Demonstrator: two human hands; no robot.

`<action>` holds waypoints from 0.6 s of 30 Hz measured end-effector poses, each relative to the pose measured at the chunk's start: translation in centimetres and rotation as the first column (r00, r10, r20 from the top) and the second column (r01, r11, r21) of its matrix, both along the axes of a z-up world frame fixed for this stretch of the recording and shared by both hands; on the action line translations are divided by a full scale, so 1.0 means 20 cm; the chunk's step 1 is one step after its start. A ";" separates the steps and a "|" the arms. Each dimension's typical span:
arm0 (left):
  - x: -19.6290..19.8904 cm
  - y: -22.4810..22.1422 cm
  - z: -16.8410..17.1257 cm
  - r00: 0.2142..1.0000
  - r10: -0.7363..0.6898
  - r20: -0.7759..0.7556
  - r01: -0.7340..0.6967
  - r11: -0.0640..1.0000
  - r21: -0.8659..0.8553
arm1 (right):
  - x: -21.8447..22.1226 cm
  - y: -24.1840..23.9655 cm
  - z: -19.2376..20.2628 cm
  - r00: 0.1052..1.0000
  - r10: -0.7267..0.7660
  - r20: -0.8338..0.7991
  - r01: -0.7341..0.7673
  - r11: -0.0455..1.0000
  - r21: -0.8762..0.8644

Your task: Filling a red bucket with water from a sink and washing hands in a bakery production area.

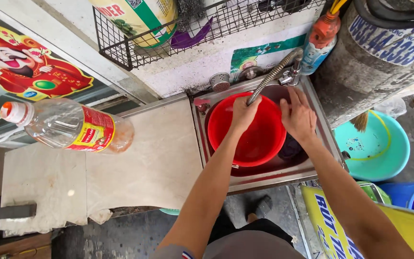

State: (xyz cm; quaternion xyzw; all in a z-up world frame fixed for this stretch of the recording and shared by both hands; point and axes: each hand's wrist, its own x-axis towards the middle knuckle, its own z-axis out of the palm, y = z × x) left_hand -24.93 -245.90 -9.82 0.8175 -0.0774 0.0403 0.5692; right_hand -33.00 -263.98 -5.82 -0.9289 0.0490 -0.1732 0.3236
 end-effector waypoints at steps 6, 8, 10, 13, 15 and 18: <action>-0.06 -0.06 0.02 0.991 -0.016 -0.134 -0.010 0.982 -0.186 | 0.17 0.03 0.10 0.980 0.139 -0.143 -0.164 0.970 -0.180; -0.07 -0.06 0.03 0.986 0.043 -0.160 -0.048 0.998 -0.028 | 0.21 0.03 0.06 0.970 0.146 -0.193 -0.183 0.964 -0.193; -0.03 -0.06 -0.06 0.993 -0.002 -0.119 -0.009 0.996 -0.092 | 0.30 0.04 0.09 0.961 0.145 -0.236 -0.194 0.961 -0.198; -0.03 -0.07 -0.03 0.992 -0.053 -0.112 0.040 0.992 -0.119 | 0.44 0.00 0.04 0.950 0.134 -0.283 -0.200 0.955 -0.217; -0.04 -0.07 0.03 0.987 -0.045 -0.153 0.032 0.996 -0.086 | 0.50 -0.02 0.00 0.946 0.139 -0.292 -0.211 0.950 -0.231; -0.04 -0.06 0.08 0.974 -0.053 -0.222 0.041 0.997 -0.059 | 0.51 -0.03 -0.01 0.961 0.173 -0.214 -0.223 0.945 -0.238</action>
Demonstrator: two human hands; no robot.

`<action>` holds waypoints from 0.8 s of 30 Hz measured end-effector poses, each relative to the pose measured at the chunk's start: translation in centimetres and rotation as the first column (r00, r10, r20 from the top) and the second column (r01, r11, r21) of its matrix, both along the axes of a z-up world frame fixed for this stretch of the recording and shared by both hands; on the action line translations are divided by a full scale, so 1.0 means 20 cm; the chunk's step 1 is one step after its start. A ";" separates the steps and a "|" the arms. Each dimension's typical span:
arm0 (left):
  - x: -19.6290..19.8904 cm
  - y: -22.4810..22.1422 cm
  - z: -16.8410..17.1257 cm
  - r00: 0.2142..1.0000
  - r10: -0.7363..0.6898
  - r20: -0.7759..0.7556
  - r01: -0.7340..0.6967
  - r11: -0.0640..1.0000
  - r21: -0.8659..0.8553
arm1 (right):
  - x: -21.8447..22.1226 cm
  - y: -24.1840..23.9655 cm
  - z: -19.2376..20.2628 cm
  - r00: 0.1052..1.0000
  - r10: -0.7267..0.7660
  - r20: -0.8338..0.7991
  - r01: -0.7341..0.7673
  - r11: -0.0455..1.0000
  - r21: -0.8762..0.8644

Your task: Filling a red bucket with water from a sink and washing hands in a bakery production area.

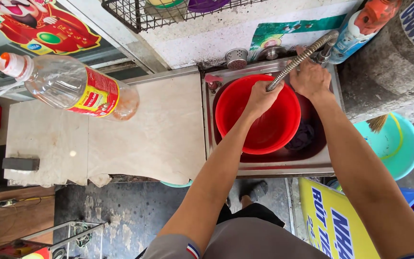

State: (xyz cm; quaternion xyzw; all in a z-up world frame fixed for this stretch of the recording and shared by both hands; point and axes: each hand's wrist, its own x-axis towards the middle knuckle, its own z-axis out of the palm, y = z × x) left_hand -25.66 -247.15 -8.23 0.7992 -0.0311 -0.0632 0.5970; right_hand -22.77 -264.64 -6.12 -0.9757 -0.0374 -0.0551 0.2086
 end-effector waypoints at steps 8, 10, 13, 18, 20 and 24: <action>0.01 0.04 0.14 1.000 -0.019 0.017 0.018 0.999 0.038 | 0.04 -0.02 -0.12 0.998 0.029 -0.050 -0.026 0.997 0.071; -0.03 0.06 0.23 0.999 -0.042 0.016 0.041 0.997 0.065 | -0.05 0.02 -0.05 0.998 0.020 -0.059 -0.013 0.994 0.107; -0.10 0.11 0.32 0.995 -0.090 0.043 0.084 0.989 0.120 | -0.24 0.10 0.04 0.999 -0.034 0.027 0.031 0.994 0.101; -0.31 0.35 0.36 0.928 0.053 0.369 -0.005 0.991 -0.130 | -0.50 0.22 0.05 0.955 0.014 0.296 -0.057 0.989 0.136; -0.38 0.51 0.31 0.848 0.312 0.429 -0.242 0.947 -0.211 | -0.55 0.31 0.08 0.970 0.125 0.208 -0.202 0.891 0.407; -0.59 0.86 0.07 0.786 0.458 0.414 -0.411 0.889 -0.204 | -0.55 0.48 0.14 0.994 0.094 0.056 -0.109 0.863 0.493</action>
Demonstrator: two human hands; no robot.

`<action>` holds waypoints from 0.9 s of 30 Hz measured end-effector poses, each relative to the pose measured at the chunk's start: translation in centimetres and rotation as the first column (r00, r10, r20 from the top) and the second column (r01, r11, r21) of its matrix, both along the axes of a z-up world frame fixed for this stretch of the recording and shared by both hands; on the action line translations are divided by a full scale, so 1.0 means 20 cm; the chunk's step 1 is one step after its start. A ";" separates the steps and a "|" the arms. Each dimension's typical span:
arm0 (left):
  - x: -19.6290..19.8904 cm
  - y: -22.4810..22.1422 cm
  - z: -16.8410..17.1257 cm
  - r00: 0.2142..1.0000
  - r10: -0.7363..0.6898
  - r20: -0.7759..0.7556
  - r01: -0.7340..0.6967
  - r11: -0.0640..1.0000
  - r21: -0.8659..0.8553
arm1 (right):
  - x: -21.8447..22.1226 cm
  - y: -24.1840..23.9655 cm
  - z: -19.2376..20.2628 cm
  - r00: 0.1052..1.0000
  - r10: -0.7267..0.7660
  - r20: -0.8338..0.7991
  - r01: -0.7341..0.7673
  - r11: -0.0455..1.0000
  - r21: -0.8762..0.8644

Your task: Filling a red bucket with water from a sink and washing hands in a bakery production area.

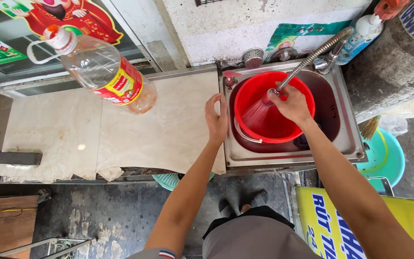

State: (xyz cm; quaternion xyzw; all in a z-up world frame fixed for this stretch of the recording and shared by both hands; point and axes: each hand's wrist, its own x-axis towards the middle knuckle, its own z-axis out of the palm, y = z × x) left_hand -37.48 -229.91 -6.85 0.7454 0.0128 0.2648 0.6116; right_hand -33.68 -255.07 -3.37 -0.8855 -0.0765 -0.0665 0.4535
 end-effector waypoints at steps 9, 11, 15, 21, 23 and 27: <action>-0.44 0.67 -0.30 0.940 0.337 -0.059 -0.289 0.873 0.393 | 0.16 0.04 -0.16 0.919 -0.373 -0.125 0.307 0.879 -0.365; -0.47 0.70 -0.31 0.942 0.336 -0.001 -0.288 0.810 0.511 | 0.14 0.06 -0.11 0.906 -0.383 -0.180 0.302 0.883 -0.359; -0.45 0.65 -0.30 0.961 0.276 -0.035 -0.206 0.791 0.576 | 0.09 -0.03 -0.16 0.925 -0.333 -0.182 0.248 0.894 -0.373; -0.45 0.66 -0.30 0.973 0.220 -0.077 -0.124 0.767 0.629 | -0.19 -0.13 -0.21 0.959 -0.282 0.018 0.280 0.940 -0.194; -0.45 0.66 -0.31 0.969 0.229 -0.098 -0.099 0.716 0.691 | -0.25 -0.22 -0.29 0.911 -0.368 0.187 0.393 0.911 -0.124; -0.47 0.62 -0.23 0.970 0.175 -0.167 0.019 0.634 0.773 | -0.42 -0.24 -0.29 0.836 -0.453 0.310 0.493 0.868 -0.059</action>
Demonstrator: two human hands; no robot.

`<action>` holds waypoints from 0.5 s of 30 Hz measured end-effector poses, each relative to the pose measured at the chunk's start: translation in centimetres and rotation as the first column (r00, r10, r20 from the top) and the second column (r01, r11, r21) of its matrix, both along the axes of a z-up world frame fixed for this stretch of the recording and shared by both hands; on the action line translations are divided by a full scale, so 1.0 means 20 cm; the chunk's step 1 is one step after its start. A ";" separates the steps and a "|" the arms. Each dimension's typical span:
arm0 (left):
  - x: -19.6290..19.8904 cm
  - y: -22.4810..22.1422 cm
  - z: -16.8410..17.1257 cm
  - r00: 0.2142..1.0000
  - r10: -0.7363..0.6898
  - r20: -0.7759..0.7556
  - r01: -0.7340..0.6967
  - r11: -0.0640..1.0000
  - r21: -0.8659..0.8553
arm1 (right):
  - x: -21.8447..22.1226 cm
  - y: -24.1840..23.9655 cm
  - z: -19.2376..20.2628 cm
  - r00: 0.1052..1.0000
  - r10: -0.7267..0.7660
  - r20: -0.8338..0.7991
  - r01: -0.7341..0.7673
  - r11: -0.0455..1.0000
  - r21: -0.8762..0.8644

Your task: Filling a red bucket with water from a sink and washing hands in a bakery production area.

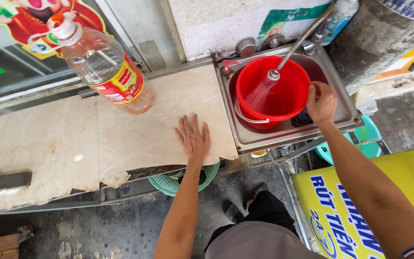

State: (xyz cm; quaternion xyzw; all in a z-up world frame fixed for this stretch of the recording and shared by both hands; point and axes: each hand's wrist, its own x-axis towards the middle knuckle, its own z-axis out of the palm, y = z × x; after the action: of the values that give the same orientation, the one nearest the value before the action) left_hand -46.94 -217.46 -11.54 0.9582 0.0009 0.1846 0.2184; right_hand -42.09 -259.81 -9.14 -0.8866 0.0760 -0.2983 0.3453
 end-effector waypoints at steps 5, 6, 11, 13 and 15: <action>0.01 -0.02 0.02 0.997 -0.050 -0.053 0.053 0.996 0.068 | -0.13 0.05 -0.03 0.996 0.046 -0.079 -0.049 0.998 -0.039; 0.01 -0.03 0.03 0.997 -0.064 -0.051 0.067 0.995 0.069 | -0.14 0.06 -0.01 0.996 0.031 -0.078 -0.034 0.999 -0.038; 0.04 -0.05 0.01 0.993 -0.110 -0.032 0.111 0.993 0.030 | -0.17 0.08 0.01 0.990 0.049 -0.136 -0.046 0.999 0.026; 0.08 -0.14 0.00 0.983 -0.179 -0.035 0.180 0.983 0.023 | -0.17 0.10 0.04 0.982 0.039 -0.184 -0.032 0.999 0.040; 0.12 -0.24 0.00 0.968 -0.249 -0.039 0.250 0.968 0.011 | -0.17 0.10 0.06 0.972 0.027 -0.234 -0.015 0.999 0.049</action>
State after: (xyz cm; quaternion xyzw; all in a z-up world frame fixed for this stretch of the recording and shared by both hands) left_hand -44.64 -222.34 -11.60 0.9557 -0.1170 0.1376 0.2325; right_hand -45.52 -257.83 -7.99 -0.9079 0.1138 -0.1860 0.3580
